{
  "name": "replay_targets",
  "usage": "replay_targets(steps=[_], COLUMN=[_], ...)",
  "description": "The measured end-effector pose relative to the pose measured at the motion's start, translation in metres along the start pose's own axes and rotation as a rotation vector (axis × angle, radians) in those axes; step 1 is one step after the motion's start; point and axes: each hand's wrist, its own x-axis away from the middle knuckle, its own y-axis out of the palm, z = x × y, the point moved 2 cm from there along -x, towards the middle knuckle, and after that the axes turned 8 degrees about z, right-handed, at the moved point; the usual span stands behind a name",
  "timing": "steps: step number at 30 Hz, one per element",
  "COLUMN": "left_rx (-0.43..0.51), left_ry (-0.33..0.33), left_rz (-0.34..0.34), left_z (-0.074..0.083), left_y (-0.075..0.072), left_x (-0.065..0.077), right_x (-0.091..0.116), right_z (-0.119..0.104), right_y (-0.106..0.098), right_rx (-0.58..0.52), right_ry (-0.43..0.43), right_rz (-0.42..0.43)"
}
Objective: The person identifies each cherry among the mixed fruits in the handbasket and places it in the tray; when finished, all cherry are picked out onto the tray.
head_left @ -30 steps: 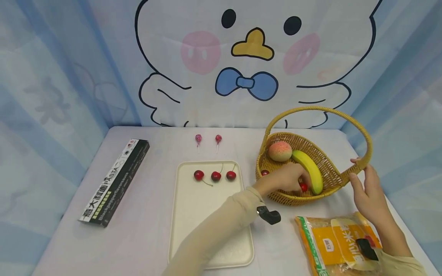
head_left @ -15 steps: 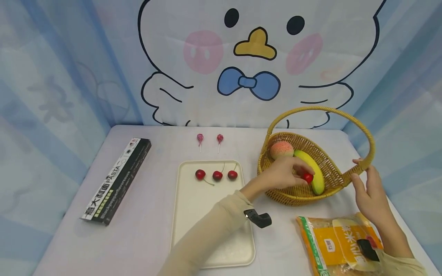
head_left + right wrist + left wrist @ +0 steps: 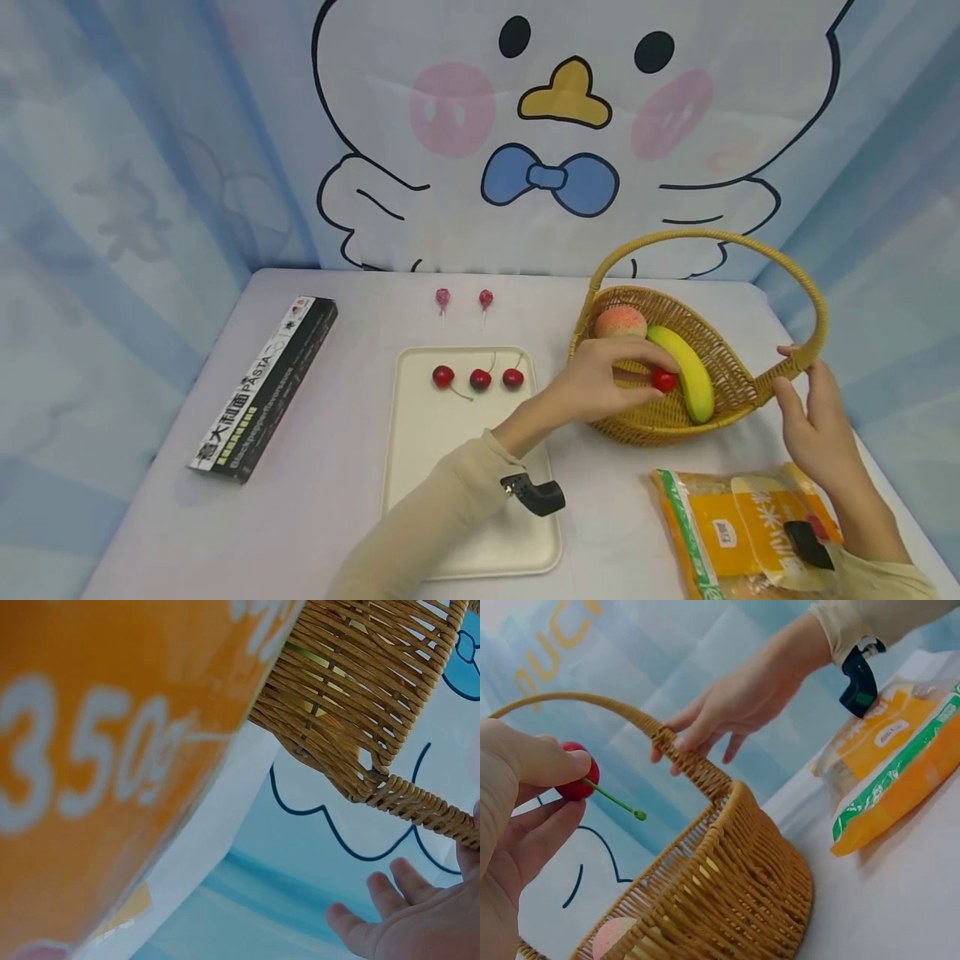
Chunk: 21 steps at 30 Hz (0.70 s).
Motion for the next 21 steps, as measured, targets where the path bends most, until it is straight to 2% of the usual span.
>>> replay_targets(steps=[7, 16, 21], left_rx=[-0.012, 0.096, 0.072], left_ry=[-0.030, -0.108, -0.106], left_rz=[0.038, 0.174, 0.236], left_z=[0.001, -0.003, -0.003], left_y=[-0.022, -0.062, -0.081], left_x=[0.020, 0.053, 0.075], right_x=[0.001, 0.005, 0.004], right_z=[0.003, 0.003, 0.002], right_y=[0.003, 0.001, 0.005], right_rx=[-0.004, 0.011, 0.022], right_ry=[0.009, 0.035, 0.008], right_rz=[-0.008, -0.022, 0.009])
